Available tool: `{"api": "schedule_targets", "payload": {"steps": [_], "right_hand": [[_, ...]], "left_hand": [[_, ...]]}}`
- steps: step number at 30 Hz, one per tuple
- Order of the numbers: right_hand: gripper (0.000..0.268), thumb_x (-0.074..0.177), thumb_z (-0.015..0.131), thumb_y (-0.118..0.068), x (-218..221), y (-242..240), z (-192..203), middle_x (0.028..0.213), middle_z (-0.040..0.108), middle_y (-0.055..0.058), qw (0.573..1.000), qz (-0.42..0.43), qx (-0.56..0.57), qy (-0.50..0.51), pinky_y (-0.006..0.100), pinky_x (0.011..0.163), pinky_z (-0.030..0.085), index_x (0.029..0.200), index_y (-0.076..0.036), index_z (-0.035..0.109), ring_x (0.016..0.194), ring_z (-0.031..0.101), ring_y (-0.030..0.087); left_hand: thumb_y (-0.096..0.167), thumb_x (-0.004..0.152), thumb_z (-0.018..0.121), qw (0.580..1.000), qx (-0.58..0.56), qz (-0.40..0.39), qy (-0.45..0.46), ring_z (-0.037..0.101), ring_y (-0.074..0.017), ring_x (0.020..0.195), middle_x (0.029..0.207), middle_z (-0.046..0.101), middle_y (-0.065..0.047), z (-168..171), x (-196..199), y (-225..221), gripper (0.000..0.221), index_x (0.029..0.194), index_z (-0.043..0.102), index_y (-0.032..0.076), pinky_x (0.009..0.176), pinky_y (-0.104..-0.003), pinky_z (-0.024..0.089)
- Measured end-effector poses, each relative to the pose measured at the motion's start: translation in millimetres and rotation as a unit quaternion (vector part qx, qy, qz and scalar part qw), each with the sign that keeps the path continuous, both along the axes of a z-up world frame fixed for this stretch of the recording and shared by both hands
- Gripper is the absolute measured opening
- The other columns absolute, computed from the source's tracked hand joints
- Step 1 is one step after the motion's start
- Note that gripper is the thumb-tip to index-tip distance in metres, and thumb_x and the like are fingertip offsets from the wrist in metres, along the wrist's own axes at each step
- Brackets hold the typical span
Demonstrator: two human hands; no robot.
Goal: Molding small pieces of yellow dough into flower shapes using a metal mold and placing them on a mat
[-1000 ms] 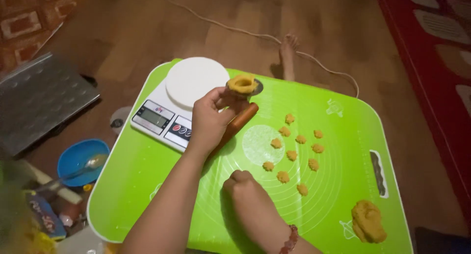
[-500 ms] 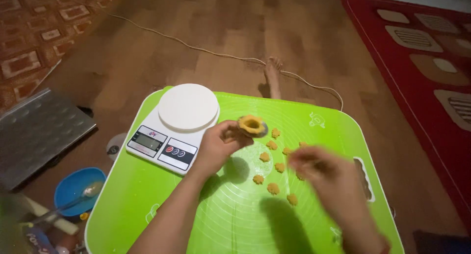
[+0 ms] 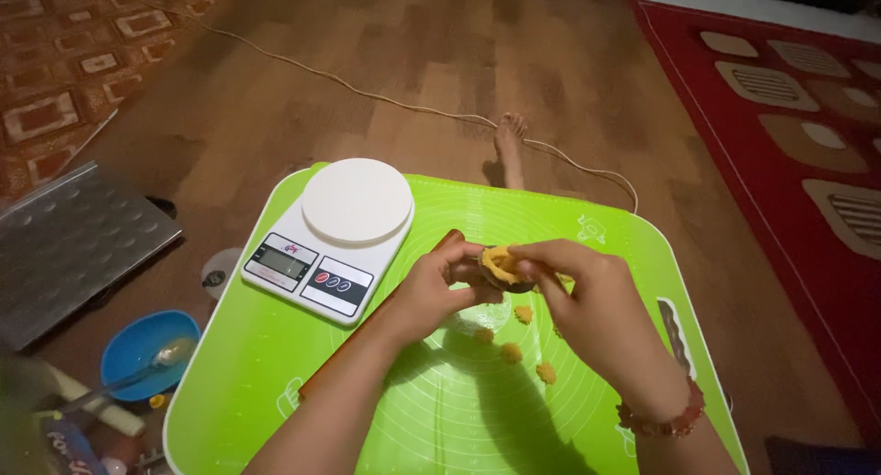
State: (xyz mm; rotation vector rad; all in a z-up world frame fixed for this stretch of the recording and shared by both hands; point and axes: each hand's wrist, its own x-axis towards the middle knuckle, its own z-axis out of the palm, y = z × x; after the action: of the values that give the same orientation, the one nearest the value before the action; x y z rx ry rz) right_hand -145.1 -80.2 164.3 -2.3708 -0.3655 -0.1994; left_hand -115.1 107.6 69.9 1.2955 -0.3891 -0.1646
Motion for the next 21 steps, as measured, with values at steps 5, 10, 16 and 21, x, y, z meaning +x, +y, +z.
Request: {"api": "schedule_targets", "payload": {"steps": [5, 10, 16, 21], "right_hand": [[0.031, 0.087, 0.076, -0.016, -7.8, -0.6, -28.8, 0.107, 0.082, 0.001, 0.993, 0.07, -0.046, -0.079, 0.032, 0.084, 0.057, 0.117, -0.017, 0.076, 0.093, 0.079, 0.018], [0.034, 0.088, 0.073, -0.011, -13.3, -5.8, -23.1, 0.108, 0.079, 0.011, 0.987, 0.099, -0.077, -0.097, 0.036, 0.083, 0.057, 0.122, -0.011, 0.071, 0.089, 0.076, 0.025], [0.053, 0.067, 0.094, -0.024, -10.4, -12.4, 14.6, 0.104, 0.067, -0.002, 0.998, 0.027, -0.013, -0.05, 0.026, 0.085, 0.049, 0.118, -0.022, 0.078, 0.096, 0.07, 0.011], [0.034, 0.093, 0.066, -0.019, -11.6, -10.4, 17.4, 0.113, 0.068, -0.001, 0.992, 0.107, -0.013, 0.062, 0.03, 0.08, 0.068, 0.123, -0.026, 0.08, 0.109, 0.065, 0.016]], "left_hand": [[0.006, 0.088, 0.073, 0.998, 0.016, 0.027, -0.052, 0.072, -0.0129, 0.1, 0.109, 0.077, -0.005, -12.7, -1.8, -8.0, 0.037, 0.125, 0.069, 0.005, 0.09, -0.029, 0.06], [0.004, 0.089, 0.074, 0.998, -0.025, 0.005, -0.053, 0.07, -0.0177, 0.113, 0.127, 0.073, -0.012, -1.9, -10.7, -13.6, 0.038, 0.126, 0.067, 0.0, 0.102, -0.031, 0.058], [0.005, 0.088, 0.077, 0.997, -0.057, 0.01, -0.059, 0.072, -0.0172, 0.107, 0.117, 0.075, -0.011, -14.2, -6.5, -21.7, 0.037, 0.123, 0.065, 0.001, 0.098, -0.032, 0.059], [-0.002, 0.09, 0.071, 0.997, -0.057, -0.019, -0.039, 0.073, -0.022, 0.102, 0.11, 0.076, -0.014, -4.9, -13.4, -18.6, 0.033, 0.123, 0.067, -0.001, 0.094, -0.038, 0.065]]}}
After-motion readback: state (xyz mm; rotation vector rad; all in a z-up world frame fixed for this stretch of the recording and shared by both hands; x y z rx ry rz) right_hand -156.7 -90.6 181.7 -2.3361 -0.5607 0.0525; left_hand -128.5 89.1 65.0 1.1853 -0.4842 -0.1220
